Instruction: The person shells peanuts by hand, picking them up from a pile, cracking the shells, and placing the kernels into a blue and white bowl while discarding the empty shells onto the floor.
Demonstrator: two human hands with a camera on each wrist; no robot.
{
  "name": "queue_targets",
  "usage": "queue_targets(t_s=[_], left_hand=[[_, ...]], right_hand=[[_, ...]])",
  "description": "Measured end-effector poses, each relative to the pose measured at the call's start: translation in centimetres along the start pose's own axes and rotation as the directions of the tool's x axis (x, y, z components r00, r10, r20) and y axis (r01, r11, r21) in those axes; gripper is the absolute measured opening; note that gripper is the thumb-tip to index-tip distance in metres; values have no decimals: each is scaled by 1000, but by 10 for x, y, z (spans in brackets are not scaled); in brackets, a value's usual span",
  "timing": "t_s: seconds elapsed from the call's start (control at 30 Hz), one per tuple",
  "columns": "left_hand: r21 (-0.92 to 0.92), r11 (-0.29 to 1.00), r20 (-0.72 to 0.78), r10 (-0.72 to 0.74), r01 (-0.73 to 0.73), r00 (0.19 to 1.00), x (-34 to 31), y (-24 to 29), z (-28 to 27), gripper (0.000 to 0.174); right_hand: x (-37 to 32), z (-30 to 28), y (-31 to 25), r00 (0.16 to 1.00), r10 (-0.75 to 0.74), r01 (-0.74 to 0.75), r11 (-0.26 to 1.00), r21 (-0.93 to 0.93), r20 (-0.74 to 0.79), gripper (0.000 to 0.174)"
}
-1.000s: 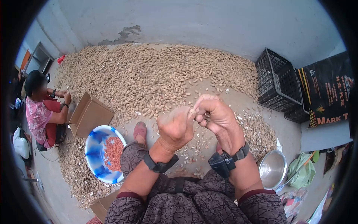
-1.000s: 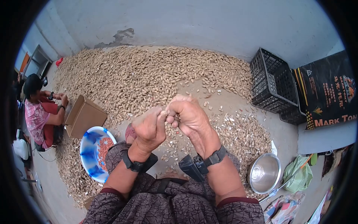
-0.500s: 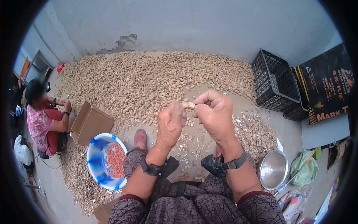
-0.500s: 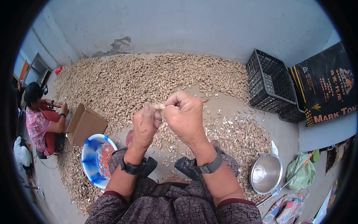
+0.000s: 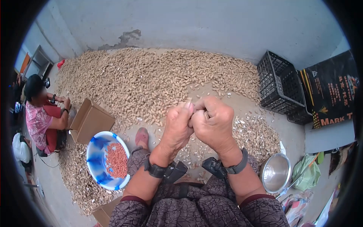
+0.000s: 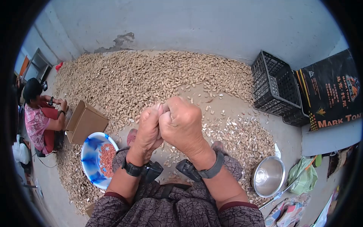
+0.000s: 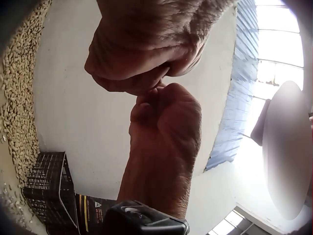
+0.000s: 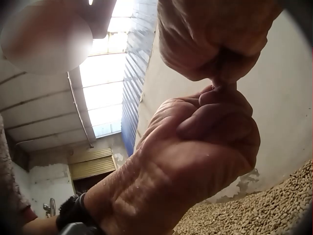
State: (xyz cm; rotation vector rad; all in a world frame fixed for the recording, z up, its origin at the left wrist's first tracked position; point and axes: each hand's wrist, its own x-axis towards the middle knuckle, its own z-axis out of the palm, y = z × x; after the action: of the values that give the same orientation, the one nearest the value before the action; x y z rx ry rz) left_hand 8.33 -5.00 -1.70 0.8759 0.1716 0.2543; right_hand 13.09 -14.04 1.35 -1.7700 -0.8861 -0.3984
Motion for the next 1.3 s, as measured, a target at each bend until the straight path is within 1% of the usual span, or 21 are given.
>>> queue_targets(t_s=[0.03,0.07,0.13,0.2,0.27,0.3,0.33,0.4,0.43,0.53,0.57,0.6,0.67,0.77,0.83,1.0,1.07,1.17,1.23,1.27,1.3], left_hand=[[-96,995,15,-30,31,999,-1,-1,0,24],[-97,995,12,-31,32,999,-3,2,-1,24],[-58,995,89,-72,77,993,-8,11,1,22],[-101,990,97,-87,97,991,-11,8,8,22],[-142,983,109,-104,119,989,-12,6,7,23],[-185,970,203,-122,161,972,-10,5,1,24],[-224,953,295,-132,202,946,-8,4,-2,25],[-220,960,279,-111,175,954,-8,5,-4,25],[-214,964,264,-97,156,960,-8,5,-4,26],[-221,968,249,-62,119,966,-7,9,-7,25],[-221,968,250,-58,115,967,-7,9,-8,25],[-209,975,227,-25,74,974,-6,10,-8,23],[-197,980,206,15,27,978,-5,9,-9,22],[-231,972,151,78,-41,986,-5,7,-12,22],[-165,979,67,130,-118,989,-5,4,-12,20],[24,968,-7,252,-251,968,-7,4,-11,19],[95,953,-41,292,-287,956,-9,6,-10,19],[162,944,-32,295,-286,955,-11,8,-11,19],[273,909,-6,327,-313,945,-11,10,-11,19],[273,910,-7,328,-314,945,-11,11,-10,19],[368,878,1,330,-307,944,-10,13,-8,20]], right_hand=[[1,0,0,996,86,-88,990,112,20,7],[2,0,-1,984,170,-177,960,219,49,6],[7,-7,-8,980,194,-201,956,214,51,7],[12,-11,-4,975,217,-222,952,209,50,8],[16,-12,8,929,338,-370,858,357,153,8],[18,-16,7,901,385,-433,775,461,198,11],[22,-20,7,903,381,-430,777,460,201,11],[29,-30,7,825,544,-555,731,397,152,15],[28,-31,11,860,507,-499,815,294,55,16],[27,-37,13,858,488,-513,825,238,158,16],[28,-43,7,795,517,-599,749,282,317,17],[26,-41,5,797,514,-596,752,282,317,17],[24,-35,0,763,489,-636,681,362,422,18],[23,-30,1,726,489,-677,633,377,484,15],[22,-27,1,699,496,-706,590,391,514,14],[22,-22,5,639,468,-768,421,482,610,14],[20,-19,5,651,462,-758,435,486,602,13],[19,-17,6,673,449,-739,436,513,588,11],[19,-17,6,681,441,-732,423,534,584,10],[20,-16,4,702,456,-712,465,527,547,8],[21,-16,3,723,466,-691,506,516,510,7]])
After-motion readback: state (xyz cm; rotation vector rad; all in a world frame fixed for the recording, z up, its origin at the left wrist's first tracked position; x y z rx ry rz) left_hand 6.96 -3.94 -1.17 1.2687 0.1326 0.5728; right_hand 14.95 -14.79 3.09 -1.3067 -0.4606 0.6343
